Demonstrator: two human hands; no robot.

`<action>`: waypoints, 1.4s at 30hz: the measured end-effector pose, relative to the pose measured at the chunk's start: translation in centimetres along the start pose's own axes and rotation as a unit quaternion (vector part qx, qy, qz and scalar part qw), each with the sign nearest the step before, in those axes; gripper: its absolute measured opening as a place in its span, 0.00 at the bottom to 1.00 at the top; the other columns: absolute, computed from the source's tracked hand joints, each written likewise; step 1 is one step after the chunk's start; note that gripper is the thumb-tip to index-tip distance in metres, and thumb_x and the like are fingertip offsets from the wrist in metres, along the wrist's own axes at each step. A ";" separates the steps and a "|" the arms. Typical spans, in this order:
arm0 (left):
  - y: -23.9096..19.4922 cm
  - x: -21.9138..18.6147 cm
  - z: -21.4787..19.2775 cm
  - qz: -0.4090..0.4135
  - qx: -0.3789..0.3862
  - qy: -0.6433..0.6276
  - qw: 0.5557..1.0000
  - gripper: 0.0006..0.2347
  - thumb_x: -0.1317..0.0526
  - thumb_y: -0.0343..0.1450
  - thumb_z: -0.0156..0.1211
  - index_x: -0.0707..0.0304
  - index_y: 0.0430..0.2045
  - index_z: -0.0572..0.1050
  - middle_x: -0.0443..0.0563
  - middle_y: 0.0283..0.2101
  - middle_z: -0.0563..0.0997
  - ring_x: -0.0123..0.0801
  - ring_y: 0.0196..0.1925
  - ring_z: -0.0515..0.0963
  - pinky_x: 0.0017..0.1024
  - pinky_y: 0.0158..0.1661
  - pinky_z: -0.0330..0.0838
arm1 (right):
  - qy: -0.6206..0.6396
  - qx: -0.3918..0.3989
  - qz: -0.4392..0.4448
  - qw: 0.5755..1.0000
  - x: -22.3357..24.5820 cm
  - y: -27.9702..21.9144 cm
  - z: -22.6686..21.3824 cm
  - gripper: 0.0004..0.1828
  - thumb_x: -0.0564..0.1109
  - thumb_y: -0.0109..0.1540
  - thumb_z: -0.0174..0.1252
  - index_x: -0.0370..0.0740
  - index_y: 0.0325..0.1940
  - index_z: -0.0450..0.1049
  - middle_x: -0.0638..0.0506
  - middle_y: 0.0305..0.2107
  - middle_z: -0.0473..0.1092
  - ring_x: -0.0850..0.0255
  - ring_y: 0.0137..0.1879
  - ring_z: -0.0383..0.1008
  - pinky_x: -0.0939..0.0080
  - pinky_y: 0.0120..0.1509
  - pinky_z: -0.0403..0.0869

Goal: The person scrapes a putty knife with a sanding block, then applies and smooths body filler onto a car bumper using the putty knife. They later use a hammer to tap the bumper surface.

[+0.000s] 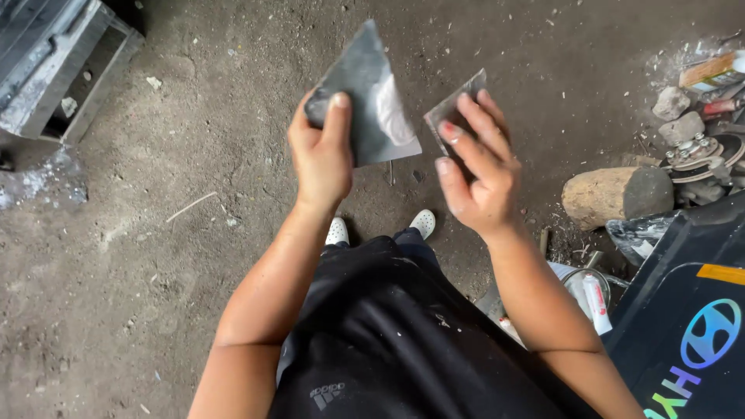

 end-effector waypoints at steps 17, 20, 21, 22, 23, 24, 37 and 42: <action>-2.7 -4.8 2.0 0.146 0.069 0.194 0.968 0.12 0.64 0.79 0.57 0.73 0.54 0.76 0.55 0.46 0.85 0.28 0.49 0.81 0.28 0.53 0.76 | -0.119 0.119 -0.063 0.984 3.9 2.0 1.5 0.16 0.43 0.60 0.68 0.40 0.52 0.81 0.42 0.62 0.70 0.41 0.74 0.62 0.41 0.74 0.61; -2.2 -4.2 1.5 0.112 0.067 0.174 0.976 0.12 0.64 0.78 0.57 0.72 0.54 0.76 0.53 0.45 0.84 0.27 0.48 0.81 0.27 0.51 0.76 | -0.129 0.140 -0.087 0.978 3.8 1.7 1.9 0.16 0.43 0.59 0.68 0.41 0.50 0.82 0.44 0.59 0.72 0.41 0.73 0.62 0.41 0.72 0.60; -1.9 -3.9 1.2 0.095 0.070 0.163 0.980 0.12 0.64 0.78 0.56 0.72 0.54 0.75 0.52 0.45 0.84 0.26 0.48 0.81 0.26 0.50 0.77 | -0.128 0.138 -0.089 0.978 3.6 1.6 1.9 0.15 0.43 0.59 0.68 0.40 0.50 0.82 0.45 0.58 0.73 0.42 0.74 0.61 0.41 0.72 0.60; -2.1 -3.9 1.3 0.092 0.068 0.163 0.980 0.12 0.64 0.78 0.56 0.72 0.54 0.75 0.52 0.45 0.84 0.26 0.48 0.81 0.26 0.50 0.77 | -0.127 0.141 -0.087 0.978 3.7 1.8 1.9 0.15 0.43 0.59 0.68 0.40 0.50 0.82 0.45 0.58 0.73 0.42 0.74 0.61 0.41 0.72 0.60; -2.4 -4.0 1.6 0.105 0.078 0.157 0.979 0.12 0.64 0.79 0.57 0.72 0.53 0.75 0.53 0.46 0.84 0.27 0.49 0.81 0.27 0.52 0.76 | -0.132 0.128 -0.088 0.979 3.8 2.1 1.7 0.15 0.43 0.60 0.68 0.40 0.51 0.83 0.43 0.59 0.73 0.42 0.74 0.61 0.40 0.74 0.60; -2.4 -4.2 1.8 0.120 0.089 0.152 0.977 0.11 0.64 0.79 0.57 0.73 0.53 0.76 0.53 0.47 0.84 0.27 0.50 0.81 0.28 0.54 0.75 | -0.137 0.112 -0.091 0.980 3.9 2.6 1.7 0.15 0.43 0.61 0.69 0.39 0.52 0.83 0.41 0.60 0.72 0.41 0.74 0.61 0.39 0.76 0.59; -1.4 -2.4 1.0 0.045 0.056 0.191 0.979 0.13 0.62 0.77 0.58 0.72 0.53 0.76 0.50 0.37 0.83 0.21 0.38 0.77 0.23 0.42 0.74 | -0.004 0.156 -0.029 0.987 1.9 2.0 1.8 0.18 0.39 0.57 0.66 0.37 0.51 0.80 0.41 0.60 0.72 0.43 0.75 0.63 0.43 0.77 0.62; -0.5 0.4 1.2 -0.067 0.041 -0.230 0.970 0.12 0.63 0.77 0.59 0.74 0.49 0.73 0.55 0.45 0.81 0.34 0.45 0.81 0.35 0.50 0.78 | 0.504 0.075 0.117 0.852 -1.5 0.0 3.6 0.22 0.37 0.70 0.56 0.44 0.69 0.72 0.42 0.72 0.61 0.53 0.81 0.60 0.53 0.84 0.59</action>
Point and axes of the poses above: each hand's wrist, its own y-axis towards the middle knuckle, its own z-axis out of the palm, x = y × z, the point moved 5 cm from there along y, towards the middle knuckle
